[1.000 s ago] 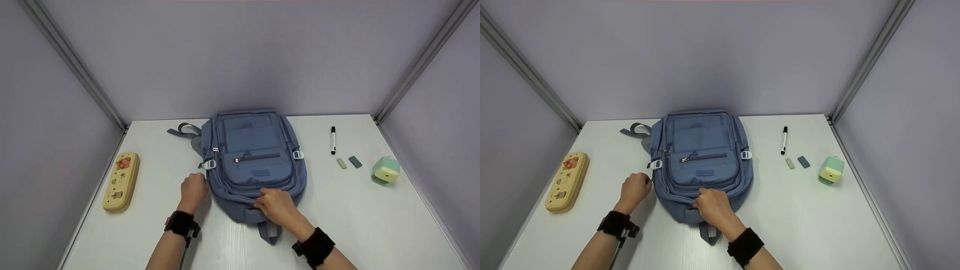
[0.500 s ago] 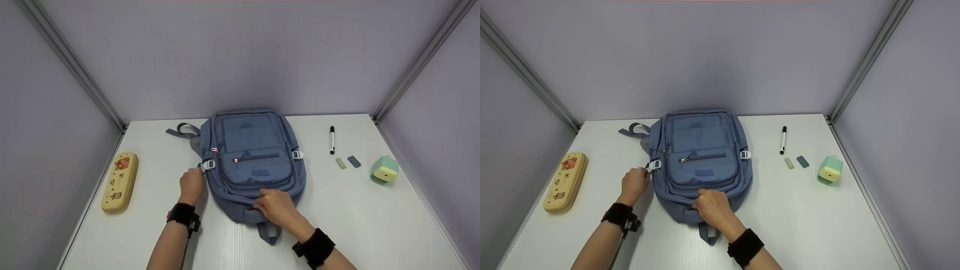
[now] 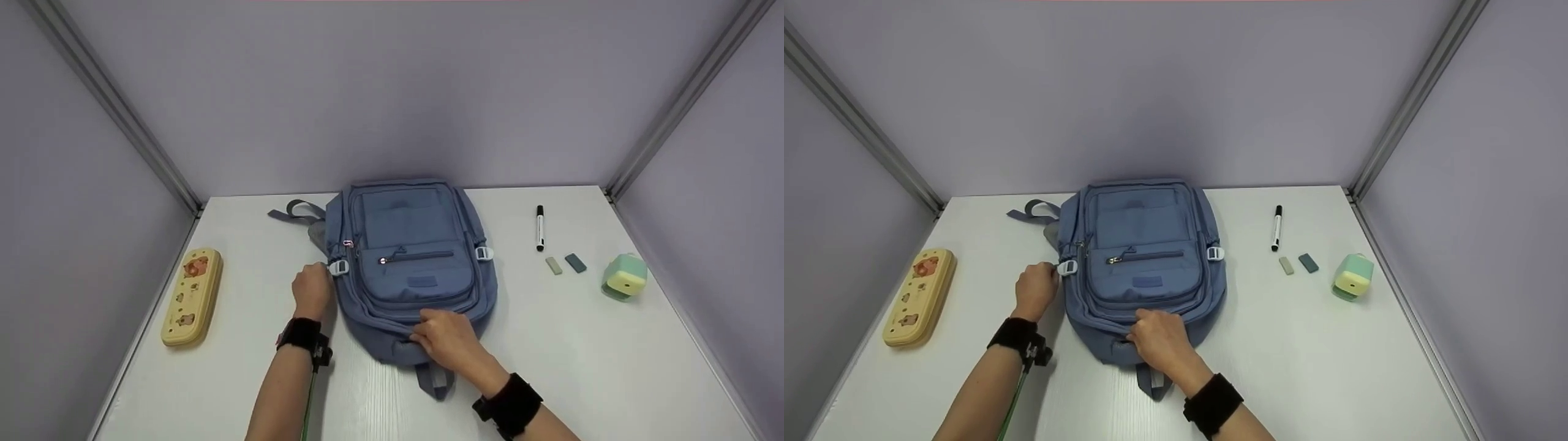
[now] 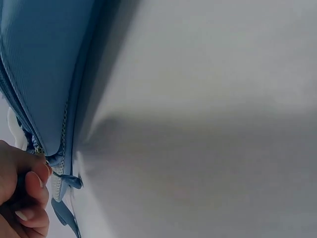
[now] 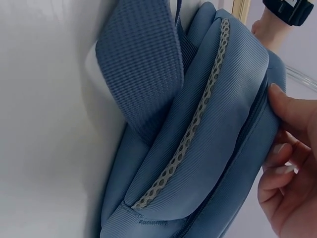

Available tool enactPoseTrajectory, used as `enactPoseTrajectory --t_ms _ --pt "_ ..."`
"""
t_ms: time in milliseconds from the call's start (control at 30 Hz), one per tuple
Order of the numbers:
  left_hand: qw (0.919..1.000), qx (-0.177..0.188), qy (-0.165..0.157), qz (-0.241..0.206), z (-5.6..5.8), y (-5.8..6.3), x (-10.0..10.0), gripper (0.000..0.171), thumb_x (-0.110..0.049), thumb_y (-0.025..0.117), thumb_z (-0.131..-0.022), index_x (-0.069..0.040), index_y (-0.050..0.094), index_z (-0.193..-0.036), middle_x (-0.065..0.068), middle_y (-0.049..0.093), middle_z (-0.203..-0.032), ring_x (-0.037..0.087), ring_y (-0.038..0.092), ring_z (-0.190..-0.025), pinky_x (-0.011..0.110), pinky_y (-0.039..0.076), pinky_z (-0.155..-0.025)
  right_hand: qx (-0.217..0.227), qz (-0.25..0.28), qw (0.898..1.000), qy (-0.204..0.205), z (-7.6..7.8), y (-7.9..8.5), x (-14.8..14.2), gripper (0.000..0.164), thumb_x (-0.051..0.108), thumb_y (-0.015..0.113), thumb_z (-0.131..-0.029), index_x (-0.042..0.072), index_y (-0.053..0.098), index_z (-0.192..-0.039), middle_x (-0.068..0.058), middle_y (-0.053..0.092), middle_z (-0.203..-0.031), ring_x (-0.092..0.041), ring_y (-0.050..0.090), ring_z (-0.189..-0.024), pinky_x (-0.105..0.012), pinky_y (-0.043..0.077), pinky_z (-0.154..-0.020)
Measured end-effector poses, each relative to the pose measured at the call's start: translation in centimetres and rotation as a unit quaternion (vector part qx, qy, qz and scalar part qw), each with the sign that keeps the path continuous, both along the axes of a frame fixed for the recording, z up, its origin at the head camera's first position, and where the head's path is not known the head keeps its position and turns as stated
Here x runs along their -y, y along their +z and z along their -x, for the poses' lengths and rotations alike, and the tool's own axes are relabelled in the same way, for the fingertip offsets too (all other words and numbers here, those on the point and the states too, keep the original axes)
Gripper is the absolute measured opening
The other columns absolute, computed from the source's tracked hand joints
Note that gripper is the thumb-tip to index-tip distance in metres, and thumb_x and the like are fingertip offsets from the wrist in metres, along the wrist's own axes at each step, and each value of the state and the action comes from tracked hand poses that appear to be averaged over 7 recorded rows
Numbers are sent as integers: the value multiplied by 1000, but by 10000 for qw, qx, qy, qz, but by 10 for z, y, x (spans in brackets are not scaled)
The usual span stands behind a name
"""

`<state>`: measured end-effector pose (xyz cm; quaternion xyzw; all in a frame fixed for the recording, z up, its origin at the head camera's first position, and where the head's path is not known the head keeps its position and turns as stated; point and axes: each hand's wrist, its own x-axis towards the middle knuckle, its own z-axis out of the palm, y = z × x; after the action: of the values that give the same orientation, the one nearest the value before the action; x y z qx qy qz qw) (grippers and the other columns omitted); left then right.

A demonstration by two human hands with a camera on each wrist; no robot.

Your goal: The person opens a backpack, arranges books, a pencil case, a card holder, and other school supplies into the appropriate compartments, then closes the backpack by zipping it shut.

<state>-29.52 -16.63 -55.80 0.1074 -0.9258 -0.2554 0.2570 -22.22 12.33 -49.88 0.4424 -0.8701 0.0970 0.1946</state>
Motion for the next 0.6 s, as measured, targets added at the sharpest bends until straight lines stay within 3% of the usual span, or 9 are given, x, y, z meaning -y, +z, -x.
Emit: enactPoseTrajectory --t_ms 133,233,400,500,600 --pt "9982 252 89 -538 1 0 1 21 -6 59 -91 4 68 -76 26 68 -77 44 66 -67 55 50 -54 185 -129 9997 -65 -3 1 6 9 22 79 -84 13 79 -80 6 53 -72 -12 59 -61 -30 48 -51" --pt "9961 288 74 -827 -4 1 1 22 -8 58 -92 3 68 -76 24 68 -79 41 67 -68 53 50 -55 558 -138 9983 -72 -4 3 5 11 23 75 -88 13 80 -87 5 57 -77 -11 60 -65 -29 49 -55" --pt "9973 -57 -36 -729 -18 9 -4 20 -9 60 -95 8 68 -100 25 66 -95 41 66 -85 52 52 -68 1084 237 9935 -264 3 12 -7 14 24 69 -93 14 78 -95 4 62 -86 -10 61 -73 -30 51 -63" --pt "9970 -180 -384 -649 -33 18 -14 36 -16 64 -95 9 61 -121 26 62 -112 41 62 -102 51 51 -81 1050 522 9916 -554 11 16 -19 12 21 71 -92 12 76 -98 0 61 -92 -16 60 -82 -34 51 -69" --pt "9927 -163 -1027 -616 -51 27 -29 53 -30 67 -94 5 55 -132 26 56 -124 41 58 -111 52 48 -89 1024 697 9879 -937 21 19 -33 20 20 75 -89 10 74 -106 -7 57 -101 -25 57 -91 -41 49 -74"
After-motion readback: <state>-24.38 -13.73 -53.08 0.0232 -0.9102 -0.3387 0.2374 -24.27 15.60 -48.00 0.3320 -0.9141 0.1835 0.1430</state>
